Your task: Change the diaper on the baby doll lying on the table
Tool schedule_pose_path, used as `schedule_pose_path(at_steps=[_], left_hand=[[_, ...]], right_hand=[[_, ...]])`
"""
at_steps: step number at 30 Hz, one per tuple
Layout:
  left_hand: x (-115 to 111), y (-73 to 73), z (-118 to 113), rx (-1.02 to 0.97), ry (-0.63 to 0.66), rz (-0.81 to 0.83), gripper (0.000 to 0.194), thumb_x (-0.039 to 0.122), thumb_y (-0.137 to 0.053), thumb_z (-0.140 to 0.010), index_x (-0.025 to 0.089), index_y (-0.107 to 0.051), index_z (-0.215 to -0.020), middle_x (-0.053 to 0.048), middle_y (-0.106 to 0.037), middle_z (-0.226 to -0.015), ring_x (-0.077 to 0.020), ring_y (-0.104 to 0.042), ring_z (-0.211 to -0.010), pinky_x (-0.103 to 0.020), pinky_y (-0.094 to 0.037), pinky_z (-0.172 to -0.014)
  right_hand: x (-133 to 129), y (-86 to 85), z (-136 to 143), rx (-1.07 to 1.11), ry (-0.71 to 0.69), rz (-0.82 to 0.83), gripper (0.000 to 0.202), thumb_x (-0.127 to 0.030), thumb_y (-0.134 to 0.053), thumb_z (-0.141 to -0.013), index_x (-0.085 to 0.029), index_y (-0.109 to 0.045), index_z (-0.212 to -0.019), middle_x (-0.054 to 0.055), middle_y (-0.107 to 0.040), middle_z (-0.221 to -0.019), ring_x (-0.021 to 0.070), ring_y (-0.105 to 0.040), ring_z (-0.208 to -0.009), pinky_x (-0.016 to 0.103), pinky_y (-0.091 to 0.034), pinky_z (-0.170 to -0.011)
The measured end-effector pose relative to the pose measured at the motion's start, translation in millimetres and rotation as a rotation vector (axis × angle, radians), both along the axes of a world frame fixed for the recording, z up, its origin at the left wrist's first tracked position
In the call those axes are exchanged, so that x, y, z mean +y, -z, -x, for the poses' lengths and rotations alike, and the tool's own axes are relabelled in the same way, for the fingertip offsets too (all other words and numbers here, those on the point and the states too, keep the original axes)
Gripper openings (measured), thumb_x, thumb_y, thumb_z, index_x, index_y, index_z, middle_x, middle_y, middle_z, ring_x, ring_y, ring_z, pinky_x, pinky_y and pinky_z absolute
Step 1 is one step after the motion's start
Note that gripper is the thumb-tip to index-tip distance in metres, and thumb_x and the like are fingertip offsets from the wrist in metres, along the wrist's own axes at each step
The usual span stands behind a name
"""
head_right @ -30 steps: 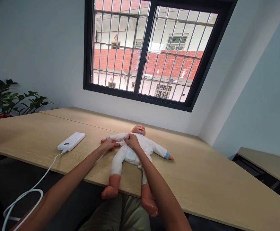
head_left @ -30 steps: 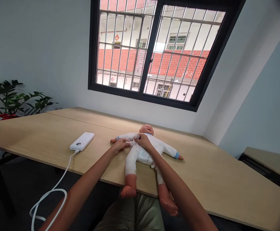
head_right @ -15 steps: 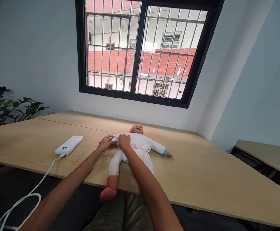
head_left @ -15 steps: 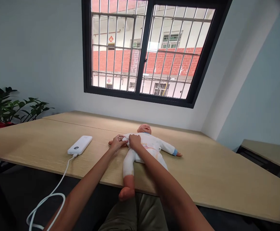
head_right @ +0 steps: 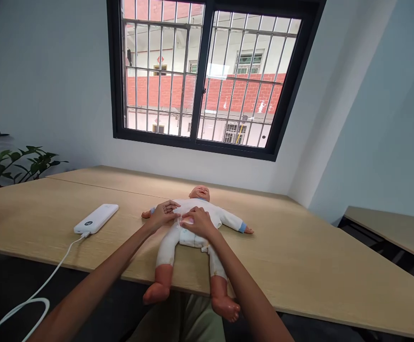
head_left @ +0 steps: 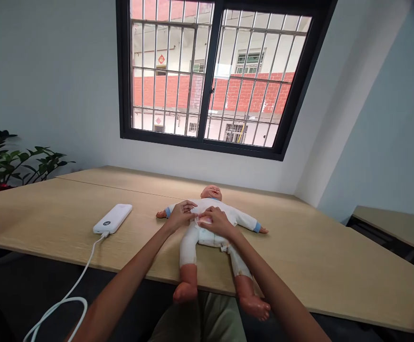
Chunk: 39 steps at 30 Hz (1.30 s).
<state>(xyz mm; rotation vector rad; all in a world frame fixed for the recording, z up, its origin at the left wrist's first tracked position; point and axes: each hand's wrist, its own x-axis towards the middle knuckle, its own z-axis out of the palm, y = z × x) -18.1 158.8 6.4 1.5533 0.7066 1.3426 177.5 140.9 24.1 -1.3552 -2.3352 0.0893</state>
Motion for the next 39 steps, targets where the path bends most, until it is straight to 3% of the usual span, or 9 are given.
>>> schedule_pose_path(at_steps=[6,10,13,18,22,27,31,35,39], left_hand=[[-7,-2.8,-27,0.124,0.029,-0.126,0.028,0.019,-0.072,-0.061,0.016,-0.059,-0.085,0.001,-0.06,-0.074,-0.0122,-0.057,-0.069,-0.022,-0.043,-0.062],[-1,-1.7,-38,0.28,-0.028,-0.216,0.012,0.023,-0.068,-0.067,0.015,-0.062,-0.074,0.0,-0.063,-0.07,-0.0141,-0.057,-0.068,-0.024,-0.042,-0.064],[1,0.6,-38,0.393,-0.048,-0.274,0.011,0.026,-0.066,-0.073,0.015,-0.065,-0.073,-0.001,-0.065,-0.07,-0.0156,-0.058,-0.069,-0.026,-0.043,-0.067],[-5,2.7,-37,0.536,-0.048,-0.439,0.032,0.035,-0.046,-0.092,0.018,-0.068,-0.076,-0.004,-0.067,-0.084,-0.0178,-0.059,-0.081,-0.031,-0.045,-0.078],[-9,4.3,-37,0.596,-0.094,-0.548,0.036,0.031,-0.04,-0.094,0.019,-0.068,-0.075,-0.006,-0.066,-0.09,-0.0214,-0.055,-0.094,-0.035,-0.043,-0.088],[-10,10.1,-35,0.616,-0.2,-0.599,0.017,0.02,-0.052,-0.085,0.021,-0.069,-0.088,-0.005,-0.066,-0.103,-0.0236,-0.052,-0.104,-0.04,-0.039,-0.094],[-9,11.3,-34,0.52,-0.193,-0.531,0.01,0.019,-0.055,-0.081,0.02,-0.064,-0.086,-0.004,-0.066,-0.095,-0.0215,-0.055,-0.097,-0.037,-0.042,-0.089],[-6,10.1,-33,0.475,-0.204,-0.421,0.006,0.026,-0.059,-0.079,0.02,-0.06,-0.081,-0.004,-0.064,-0.09,-0.0214,-0.055,-0.092,-0.035,-0.044,-0.084],[-4,8.9,-32,0.477,-0.196,-0.38,0.009,0.028,-0.063,-0.076,0.02,-0.06,-0.079,-0.003,-0.063,-0.088,-0.0217,-0.055,-0.093,-0.036,-0.044,-0.086]], right_hand=[[9,9.2,3,-0.009,0.095,-0.015,0.037,-0.046,-0.067,-0.076,-0.02,-0.061,-0.101,0.009,-0.06,-0.107,0.0264,-0.052,-0.101,0.035,-0.037,-0.08],[8,10.4,0,0.052,0.091,-0.026,0.039,-0.042,-0.069,-0.074,-0.02,-0.057,-0.104,0.007,-0.062,-0.106,0.0261,-0.053,-0.1,0.035,-0.036,-0.079],[5,10.9,-2,0.144,0.078,-0.001,0.042,-0.039,-0.071,-0.072,-0.022,-0.056,-0.107,0.006,-0.063,-0.108,0.0267,-0.054,-0.101,0.036,-0.037,-0.082],[3,15.7,-6,0.422,-0.057,0.05,0.042,-0.032,-0.069,-0.07,-0.023,-0.058,-0.11,0.005,-0.066,-0.108,0.0246,-0.058,-0.101,0.039,-0.041,-0.089],[2,15.3,-14,0.801,-0.15,0.019,0.034,-0.028,-0.061,-0.072,-0.022,-0.059,-0.106,0.005,-0.064,-0.109,0.0211,-0.059,-0.105,0.036,-0.042,-0.095],[-1,7.2,-40,1.202,0.123,-0.283,0.021,-0.03,-0.049,-0.074,-0.019,-0.06,-0.09,0.005,-0.064,-0.094,0.0206,-0.058,-0.093,0.034,-0.043,-0.087],[6,17.5,-56,1.257,0.388,-0.314,0.024,-0.038,-0.05,-0.074,-0.018,-0.058,-0.083,0.006,-0.063,-0.086,0.0207,-0.056,-0.083,0.032,-0.042,-0.079],[11,33.9,-51,1.218,0.421,-0.222,0.023,-0.039,-0.05,-0.071,-0.019,-0.057,-0.079,0.007,-0.064,-0.083,0.0212,-0.057,-0.079,0.032,-0.043,-0.075],[11,38.8,-44,1.192,0.418,-0.195,0.022,-0.04,-0.049,-0.07,-0.02,-0.057,-0.076,0.007,-0.065,-0.082,0.0217,-0.057,-0.078,0.032,-0.043,-0.074]])
